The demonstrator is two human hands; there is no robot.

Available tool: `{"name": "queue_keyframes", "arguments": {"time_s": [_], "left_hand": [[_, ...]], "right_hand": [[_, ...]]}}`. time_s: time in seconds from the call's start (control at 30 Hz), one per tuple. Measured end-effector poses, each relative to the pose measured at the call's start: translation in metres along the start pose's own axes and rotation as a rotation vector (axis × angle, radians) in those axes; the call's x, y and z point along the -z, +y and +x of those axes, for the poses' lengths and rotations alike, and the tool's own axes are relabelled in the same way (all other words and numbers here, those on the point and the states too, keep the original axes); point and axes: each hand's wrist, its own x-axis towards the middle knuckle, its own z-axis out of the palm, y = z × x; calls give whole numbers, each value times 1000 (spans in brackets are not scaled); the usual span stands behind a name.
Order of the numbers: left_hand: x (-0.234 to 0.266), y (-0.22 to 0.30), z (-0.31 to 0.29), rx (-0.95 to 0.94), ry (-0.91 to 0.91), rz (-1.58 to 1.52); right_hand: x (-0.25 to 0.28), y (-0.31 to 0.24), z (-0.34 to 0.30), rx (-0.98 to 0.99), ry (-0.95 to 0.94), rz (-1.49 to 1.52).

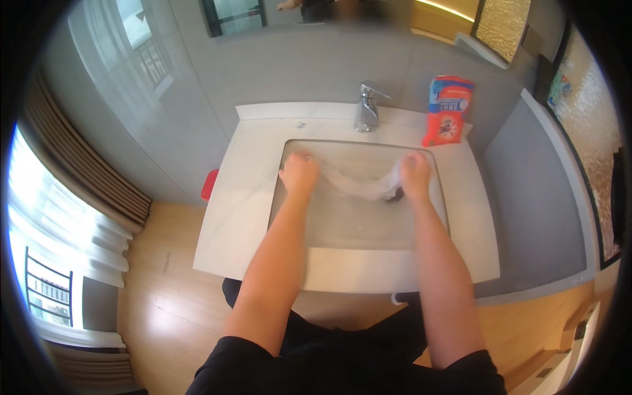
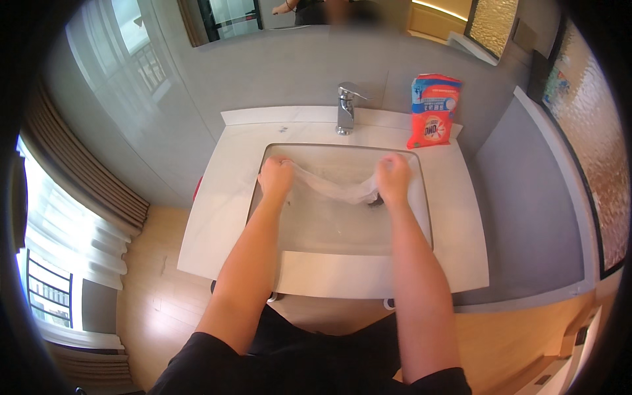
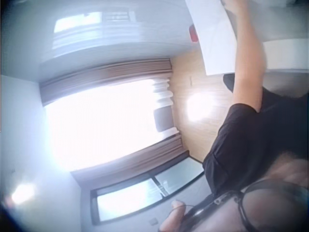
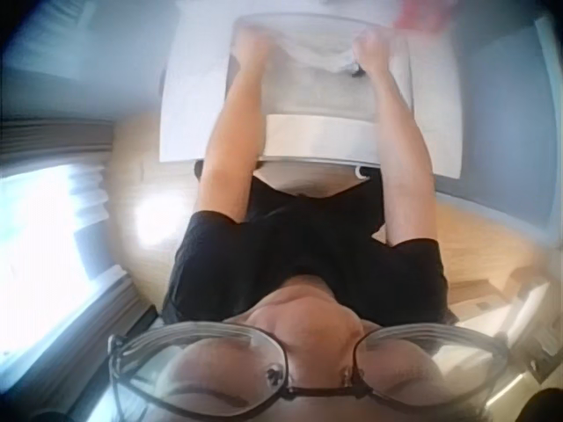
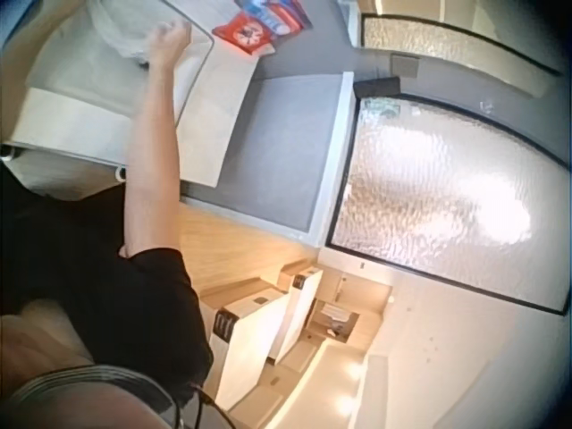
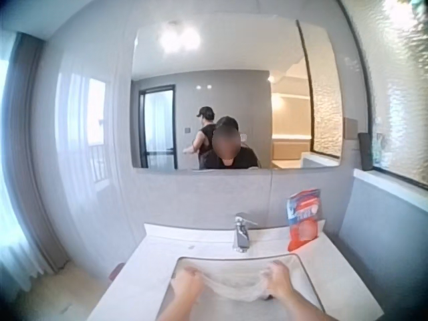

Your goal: The person washes a white cloth by hand in a bathroom sink. They repeatedly submerge, agitate, and wring the cloth under running water, then rinse and wring it again multiple times.

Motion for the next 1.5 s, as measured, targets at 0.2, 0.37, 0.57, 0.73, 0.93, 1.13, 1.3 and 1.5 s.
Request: {"name": "queue_keyframes", "arguments": {"time_s": [0.2,0.37,0.57,0.73,0.93,1.13,1.3,1.5], "left_hand": [[-13,1,-5,-39,-451,359],[-63,-37,11,-425,-839,669],[-43,-18,-10,-349,-947,603],[-67,-36,7,-501,-1010,629],[-52,-19,0,-398,-1005,681],[-55,-22,-18,-231,-709,746],[-47,-9,-23,-25,-521,691],[-55,-17,-40,-475,-368,869]], "right_hand": [[-35,2,-26,548,-841,-720],[-59,28,-25,780,-965,-1068],[-115,118,-9,554,-883,-948],[-134,162,-22,477,-735,-776],[-114,71,-13,319,-953,-637],[-23,-9,-19,-20,-742,-223],[2,23,0,-166,-647,-160],[-8,44,-1,-125,-495,-483]]}}
